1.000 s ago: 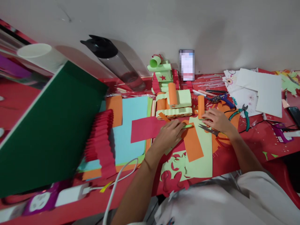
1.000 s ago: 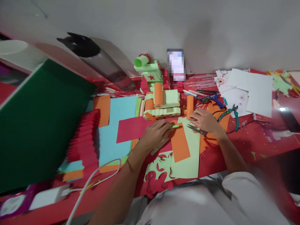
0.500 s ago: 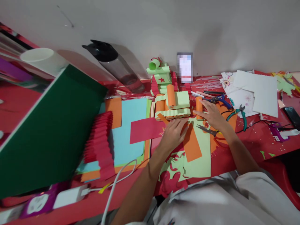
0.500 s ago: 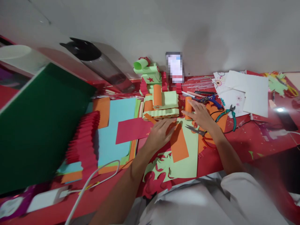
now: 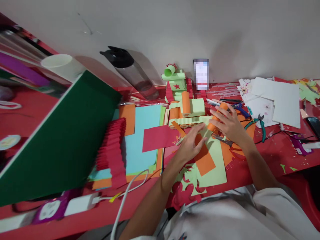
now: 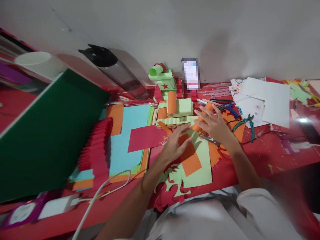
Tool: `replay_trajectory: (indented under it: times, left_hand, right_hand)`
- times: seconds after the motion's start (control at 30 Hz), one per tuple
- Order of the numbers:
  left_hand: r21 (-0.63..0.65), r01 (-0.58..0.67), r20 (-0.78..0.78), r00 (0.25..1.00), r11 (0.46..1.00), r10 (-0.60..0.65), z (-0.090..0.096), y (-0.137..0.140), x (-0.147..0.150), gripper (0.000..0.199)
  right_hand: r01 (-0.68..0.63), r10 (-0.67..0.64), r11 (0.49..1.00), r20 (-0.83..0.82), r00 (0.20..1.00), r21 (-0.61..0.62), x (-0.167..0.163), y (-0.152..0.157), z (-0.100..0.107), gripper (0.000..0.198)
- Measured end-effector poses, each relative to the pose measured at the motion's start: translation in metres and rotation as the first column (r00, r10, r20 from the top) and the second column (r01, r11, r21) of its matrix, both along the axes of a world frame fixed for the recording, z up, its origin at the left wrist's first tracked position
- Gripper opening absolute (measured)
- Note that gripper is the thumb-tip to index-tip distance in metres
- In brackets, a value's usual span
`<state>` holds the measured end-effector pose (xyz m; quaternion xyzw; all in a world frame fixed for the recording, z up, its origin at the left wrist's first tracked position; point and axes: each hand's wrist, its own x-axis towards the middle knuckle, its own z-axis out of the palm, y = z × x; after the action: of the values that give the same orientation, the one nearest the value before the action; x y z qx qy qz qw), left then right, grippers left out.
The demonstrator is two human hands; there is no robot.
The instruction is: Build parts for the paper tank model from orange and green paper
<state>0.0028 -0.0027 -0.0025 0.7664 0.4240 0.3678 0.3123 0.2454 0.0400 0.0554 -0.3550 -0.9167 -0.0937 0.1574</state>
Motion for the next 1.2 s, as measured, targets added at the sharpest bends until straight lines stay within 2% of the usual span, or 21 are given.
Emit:
replay_trajectory:
  times: [0.17,0.27,0.37,0.57,0.73,0.9,1.03,1.2]
  left_hand:
    - [0.013,0.002,-0.194,0.981,1.000,0.000,-0.013,0.004,0.000,0.043]
    - [0.092,0.057,-0.288,0.957,0.994,-0.028,-0.018,0.006,-0.002,0.038]
    - [0.169,0.073,-0.370,0.929,0.983,-0.005,-0.017,0.005,-0.003,0.038]
    - [0.202,0.012,-0.436,0.896,0.979,0.079,-0.011,0.003,-0.002,0.035]
    - [0.197,0.087,-0.481,0.876,0.976,0.019,-0.013,0.000,0.004,0.038]
    - [0.204,0.168,-0.517,0.855,0.964,-0.039,-0.017,0.000,0.009,0.040]
    - [0.197,0.137,-0.456,0.889,0.971,-0.033,-0.015,0.002,0.008,0.036]
    - [0.105,-0.117,-0.122,0.984,0.988,0.130,0.003,0.002,0.011,0.029]
  right_hand:
    - [0.042,-0.046,0.994,-0.047,0.998,-0.100,0.012,0.003,-0.001,0.041]
    - [0.072,-0.087,0.988,-0.109,0.990,-0.136,0.018,0.001,0.003,0.041]
    - [0.075,-0.100,0.982,-0.137,0.986,-0.173,0.020,-0.002,0.007,0.042]
    - [0.086,-0.162,0.928,-0.185,0.969,-0.363,0.024,-0.008,0.008,0.048]
    - [0.087,-0.224,0.886,-0.258,0.940,-0.455,0.030,-0.009,0.009,0.048]
    - [0.104,-0.237,0.872,-0.226,0.945,-0.478,0.034,-0.008,0.010,0.047]
    - [0.135,-0.230,0.876,-0.154,0.961,-0.463,0.030,-0.009,0.007,0.047]
    - [0.149,-0.203,0.898,-0.089,0.975,-0.414,0.014,-0.012,0.001,0.049]
